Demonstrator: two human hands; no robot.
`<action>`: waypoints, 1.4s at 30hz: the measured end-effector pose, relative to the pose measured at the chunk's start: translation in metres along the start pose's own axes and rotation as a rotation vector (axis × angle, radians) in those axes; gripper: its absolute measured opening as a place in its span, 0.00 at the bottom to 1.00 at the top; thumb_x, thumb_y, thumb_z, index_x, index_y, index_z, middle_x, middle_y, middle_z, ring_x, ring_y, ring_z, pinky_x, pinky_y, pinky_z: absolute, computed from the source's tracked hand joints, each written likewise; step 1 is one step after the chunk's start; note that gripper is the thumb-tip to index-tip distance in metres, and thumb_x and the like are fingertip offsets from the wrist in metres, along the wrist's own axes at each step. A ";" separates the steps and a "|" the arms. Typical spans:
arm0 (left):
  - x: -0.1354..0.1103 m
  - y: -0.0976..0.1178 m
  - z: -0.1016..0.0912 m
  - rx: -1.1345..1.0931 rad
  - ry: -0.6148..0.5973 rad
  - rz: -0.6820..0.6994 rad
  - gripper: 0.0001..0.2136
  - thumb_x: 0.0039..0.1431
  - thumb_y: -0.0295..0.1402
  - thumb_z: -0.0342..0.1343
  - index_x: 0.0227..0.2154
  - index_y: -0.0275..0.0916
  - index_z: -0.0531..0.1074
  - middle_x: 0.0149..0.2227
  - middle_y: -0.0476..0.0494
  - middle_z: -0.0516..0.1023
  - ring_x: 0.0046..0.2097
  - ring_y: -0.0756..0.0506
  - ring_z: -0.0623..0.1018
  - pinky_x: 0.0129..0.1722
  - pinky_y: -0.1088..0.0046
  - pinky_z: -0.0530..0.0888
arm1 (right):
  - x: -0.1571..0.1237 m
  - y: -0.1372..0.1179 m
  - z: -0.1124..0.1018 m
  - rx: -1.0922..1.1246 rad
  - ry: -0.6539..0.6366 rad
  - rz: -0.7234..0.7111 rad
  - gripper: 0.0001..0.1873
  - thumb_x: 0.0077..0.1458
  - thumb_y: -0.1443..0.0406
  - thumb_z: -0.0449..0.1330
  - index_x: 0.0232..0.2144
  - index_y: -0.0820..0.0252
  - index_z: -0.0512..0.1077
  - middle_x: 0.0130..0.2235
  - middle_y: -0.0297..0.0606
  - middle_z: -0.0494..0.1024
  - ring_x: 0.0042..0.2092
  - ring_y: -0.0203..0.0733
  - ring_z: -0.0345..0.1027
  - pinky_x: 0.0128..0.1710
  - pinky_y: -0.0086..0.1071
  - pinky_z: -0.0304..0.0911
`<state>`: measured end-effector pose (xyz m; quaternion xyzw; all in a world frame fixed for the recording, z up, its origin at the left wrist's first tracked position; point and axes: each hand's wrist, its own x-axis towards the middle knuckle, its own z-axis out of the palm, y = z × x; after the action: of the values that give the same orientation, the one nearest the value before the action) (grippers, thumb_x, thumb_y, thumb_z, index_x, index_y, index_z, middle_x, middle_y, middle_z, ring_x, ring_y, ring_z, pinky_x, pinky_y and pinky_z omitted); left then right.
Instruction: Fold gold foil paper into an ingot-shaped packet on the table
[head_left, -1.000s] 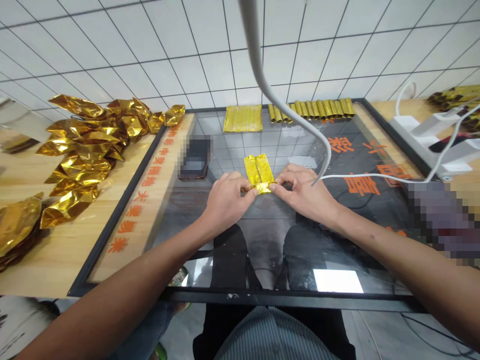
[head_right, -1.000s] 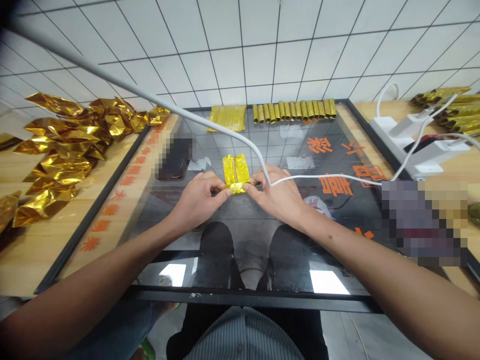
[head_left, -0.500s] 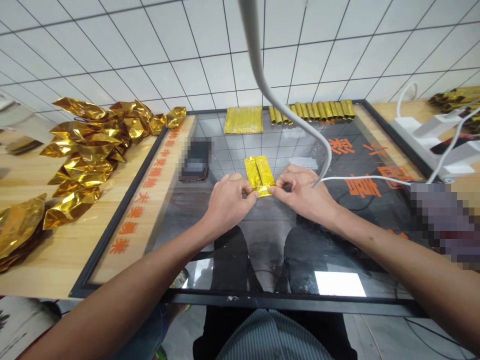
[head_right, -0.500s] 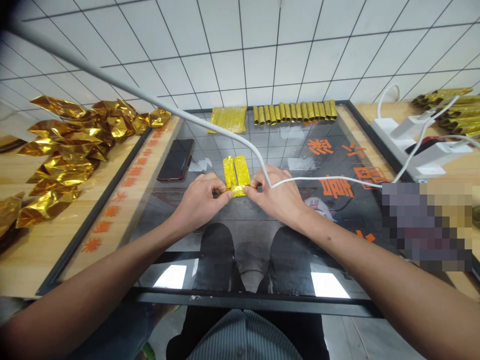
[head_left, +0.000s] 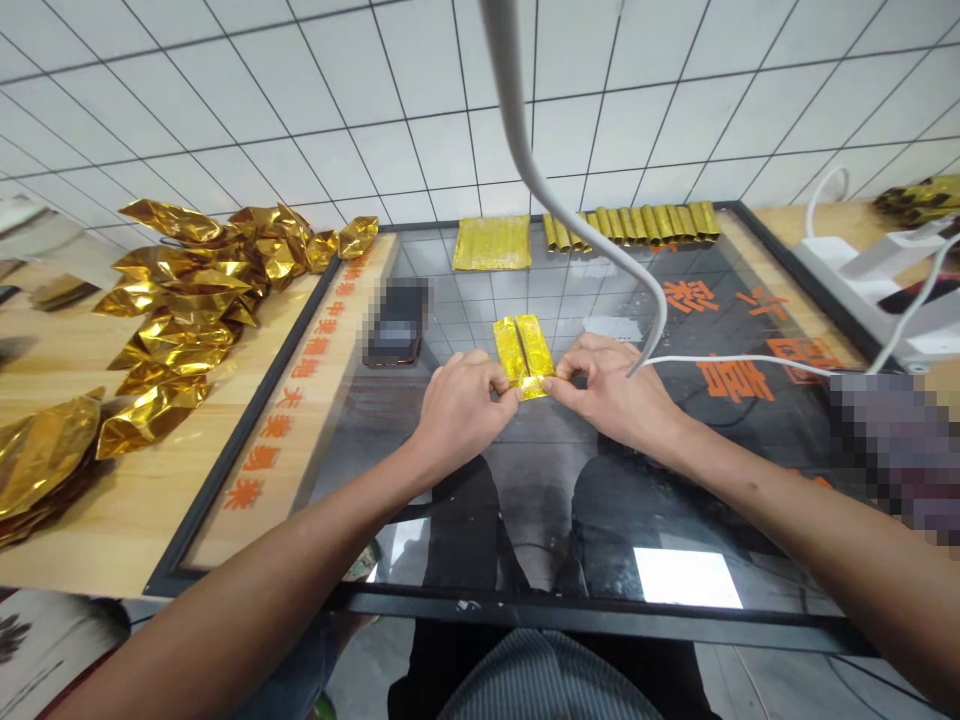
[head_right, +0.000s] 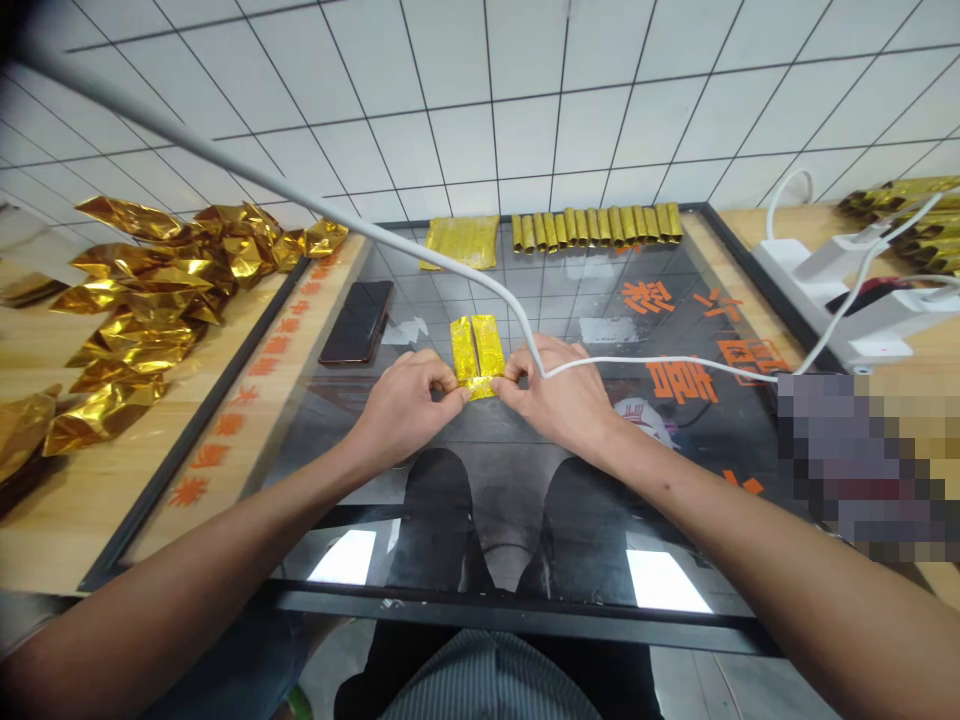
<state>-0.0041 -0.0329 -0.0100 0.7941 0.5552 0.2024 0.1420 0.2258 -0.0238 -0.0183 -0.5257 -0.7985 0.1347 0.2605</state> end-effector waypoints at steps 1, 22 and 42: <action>0.000 0.000 0.000 0.002 0.002 -0.001 0.14 0.63 0.31 0.63 0.22 0.42 0.70 0.33 0.47 0.76 0.39 0.42 0.74 0.41 0.62 0.69 | 0.000 0.000 0.000 0.001 0.003 -0.005 0.14 0.62 0.58 0.68 0.26 0.54 0.72 0.35 0.37 0.79 0.39 0.47 0.73 0.45 0.45 0.65; -0.001 -0.003 0.001 -0.031 0.008 0.017 0.11 0.62 0.30 0.63 0.25 0.42 0.69 0.33 0.48 0.76 0.39 0.44 0.73 0.43 0.62 0.67 | 0.002 -0.002 -0.003 0.003 -0.030 -0.005 0.15 0.63 0.58 0.68 0.25 0.54 0.74 0.35 0.38 0.80 0.39 0.47 0.73 0.43 0.43 0.64; -0.001 0.005 0.000 0.005 -0.004 -0.071 0.12 0.62 0.32 0.63 0.23 0.41 0.71 0.35 0.47 0.78 0.43 0.42 0.74 0.42 0.64 0.65 | 0.004 -0.003 -0.002 -0.053 -0.039 0.020 0.14 0.62 0.59 0.68 0.26 0.55 0.75 0.34 0.36 0.79 0.37 0.44 0.72 0.43 0.40 0.62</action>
<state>-0.0001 -0.0361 -0.0079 0.7746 0.5833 0.1944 0.1482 0.2229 -0.0221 -0.0143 -0.5376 -0.8015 0.1263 0.2293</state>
